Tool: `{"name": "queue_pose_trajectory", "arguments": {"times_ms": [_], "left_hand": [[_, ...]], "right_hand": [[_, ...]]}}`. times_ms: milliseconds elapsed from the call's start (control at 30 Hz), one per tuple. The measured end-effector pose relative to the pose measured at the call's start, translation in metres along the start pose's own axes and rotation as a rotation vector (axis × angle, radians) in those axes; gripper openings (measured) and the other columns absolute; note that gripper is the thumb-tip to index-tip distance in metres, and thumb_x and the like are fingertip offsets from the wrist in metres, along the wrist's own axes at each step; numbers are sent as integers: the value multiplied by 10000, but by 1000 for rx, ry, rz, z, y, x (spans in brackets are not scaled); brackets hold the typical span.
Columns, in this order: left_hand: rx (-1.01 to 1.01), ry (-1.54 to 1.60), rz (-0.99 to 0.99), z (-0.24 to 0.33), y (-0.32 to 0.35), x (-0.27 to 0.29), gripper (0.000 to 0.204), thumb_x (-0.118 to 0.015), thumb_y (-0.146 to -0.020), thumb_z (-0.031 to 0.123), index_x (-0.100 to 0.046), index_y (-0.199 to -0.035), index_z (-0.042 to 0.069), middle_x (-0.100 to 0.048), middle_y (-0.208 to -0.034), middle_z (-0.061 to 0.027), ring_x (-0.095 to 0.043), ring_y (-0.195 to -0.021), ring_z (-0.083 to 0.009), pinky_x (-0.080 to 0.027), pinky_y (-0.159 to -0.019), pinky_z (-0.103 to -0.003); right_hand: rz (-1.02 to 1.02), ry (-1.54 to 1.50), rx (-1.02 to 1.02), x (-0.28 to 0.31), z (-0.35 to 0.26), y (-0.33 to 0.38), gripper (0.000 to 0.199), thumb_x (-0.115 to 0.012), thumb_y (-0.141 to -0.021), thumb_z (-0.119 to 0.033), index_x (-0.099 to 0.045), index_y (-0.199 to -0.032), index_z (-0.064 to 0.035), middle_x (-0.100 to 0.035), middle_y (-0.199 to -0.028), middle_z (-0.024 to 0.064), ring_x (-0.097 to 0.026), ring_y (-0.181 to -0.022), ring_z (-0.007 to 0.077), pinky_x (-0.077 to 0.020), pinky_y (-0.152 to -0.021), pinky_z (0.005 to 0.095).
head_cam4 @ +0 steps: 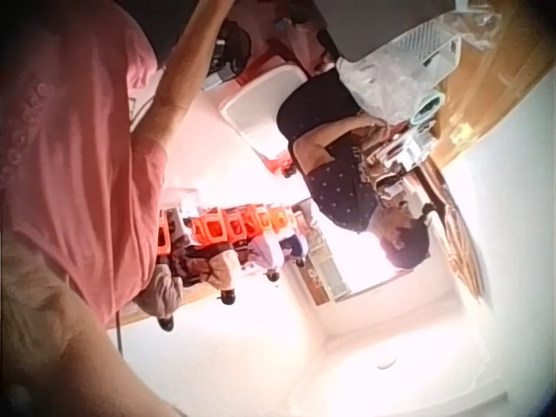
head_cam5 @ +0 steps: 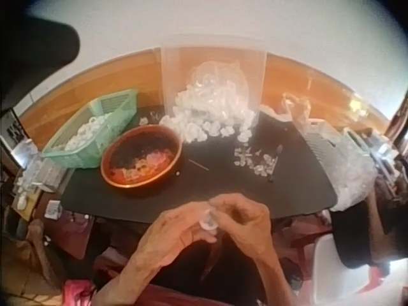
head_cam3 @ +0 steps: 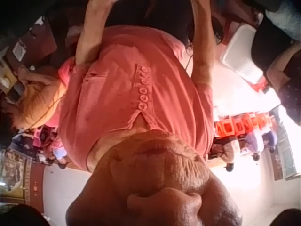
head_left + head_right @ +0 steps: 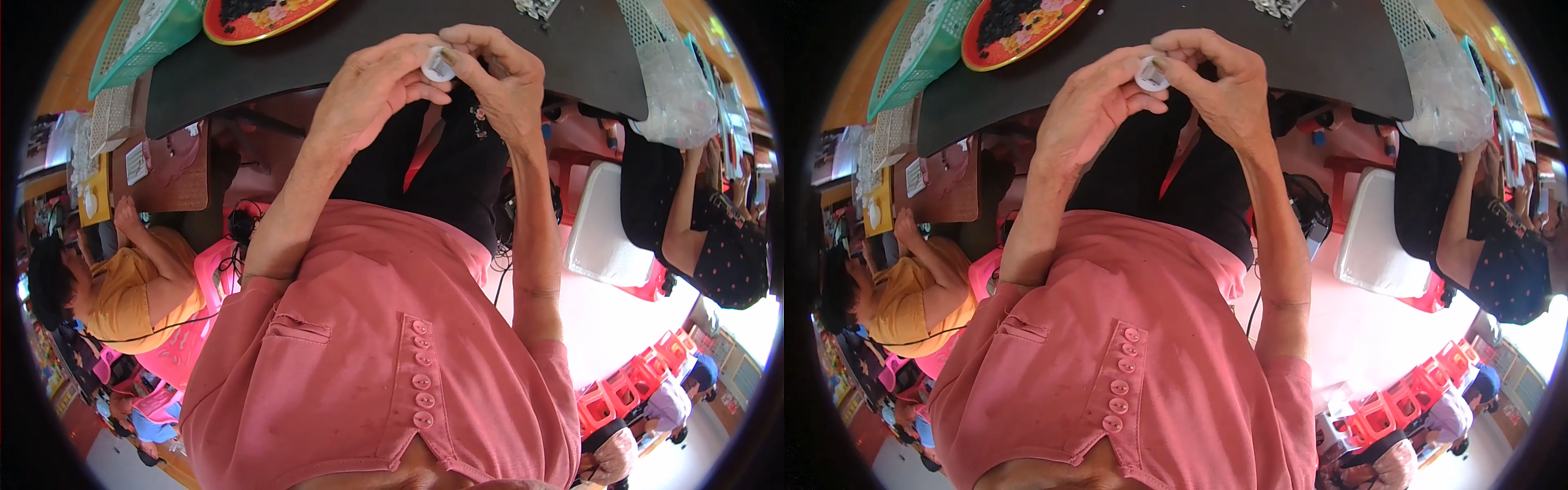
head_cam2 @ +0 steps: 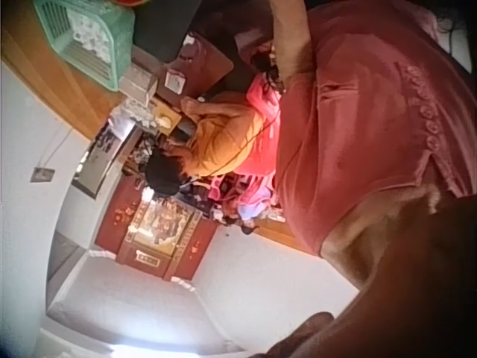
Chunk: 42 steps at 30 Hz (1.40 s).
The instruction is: The person assembles small circular white housing components by hand, inserting wires or beads into them.
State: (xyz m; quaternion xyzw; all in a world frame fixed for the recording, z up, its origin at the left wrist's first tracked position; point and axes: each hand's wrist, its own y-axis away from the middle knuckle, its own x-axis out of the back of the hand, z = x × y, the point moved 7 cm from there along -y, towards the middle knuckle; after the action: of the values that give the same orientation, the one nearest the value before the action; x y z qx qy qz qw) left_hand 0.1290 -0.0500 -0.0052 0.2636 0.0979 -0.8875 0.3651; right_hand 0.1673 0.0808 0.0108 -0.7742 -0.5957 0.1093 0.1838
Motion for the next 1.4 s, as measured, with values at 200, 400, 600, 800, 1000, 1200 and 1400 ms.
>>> {"name": "queue_pose_trajectory", "arguments": {"times_ms": [200,400,600,800,1000,1200,1400], "left_hand": [[29,240,-146,1,0,6,300,-471,-978,135,-534,-1175,-82,-620,-1042,-138,-646,-903,-210,-557,-808,-341],[-7,311,-66,11,3,23,288,-488,-976,145,-540,-1157,-73,-624,-1011,-133,-649,-882,-209,-563,-794,-335],[-57,339,4,26,5,43,293,-510,-966,155,-541,-1147,-74,-621,-990,-133,-647,-856,-203,-564,-769,-325],[-75,339,52,35,6,57,317,-501,-962,166,-533,-1153,-86,-615,-1016,-163,-638,-857,-198,-557,-753,-313],[-54,339,47,36,10,64,345,-491,-964,188,-524,-1166,-90,-614,-1056,-191,-634,-880,-201,-551,-759,-314],[10,396,65,38,12,68,286,-514,-950,160,-575,-1117,-65,-609,-975,-112,-616,-845,-187,-538,-760,-321],[50,426,45,31,10,66,266,-532,-937,144,-594,-1085,-69,-613,-958,-110,-620,-834,-183,-546,-730,-320]], "right_hand": [[-10,-173,-155,-7,-2,-5,160,-651,-843,27,-667,-1003,28,-654,-863,11,-588,-776,60,-471,-713,195],[-87,-255,-195,-30,-3,-24,175,-644,-863,14,-655,-1037,33,-657,-894,24,-601,-815,79,-494,-763,220],[-195,-110,-229,-54,-2,-49,139,-634,-877,-15,-667,-1003,33,-655,-871,22,-592,-800,73,-489,-745,219],[-277,290,-34,-87,-12,-102,148,-648,-847,-67,-679,-976,0,-656,-762,11,-570,-714,60,-478,-675,217],[-460,513,159,-130,6,-139,163,-645,-806,-73,-687,-959,-36,-660,-763,66,-609,-660,151,-503,-653,269],[-599,683,370,-155,13,-147,155,-629,-797,-104,-689,-932,-57,-653,-819,99,-626,-675,262,-505,-632,357],[-668,647,378,-164,16,-148,144,-627,-794,-105,-688,-915,-56,-637,-784,101,-617,-666,273,-498,-618,360]]}}
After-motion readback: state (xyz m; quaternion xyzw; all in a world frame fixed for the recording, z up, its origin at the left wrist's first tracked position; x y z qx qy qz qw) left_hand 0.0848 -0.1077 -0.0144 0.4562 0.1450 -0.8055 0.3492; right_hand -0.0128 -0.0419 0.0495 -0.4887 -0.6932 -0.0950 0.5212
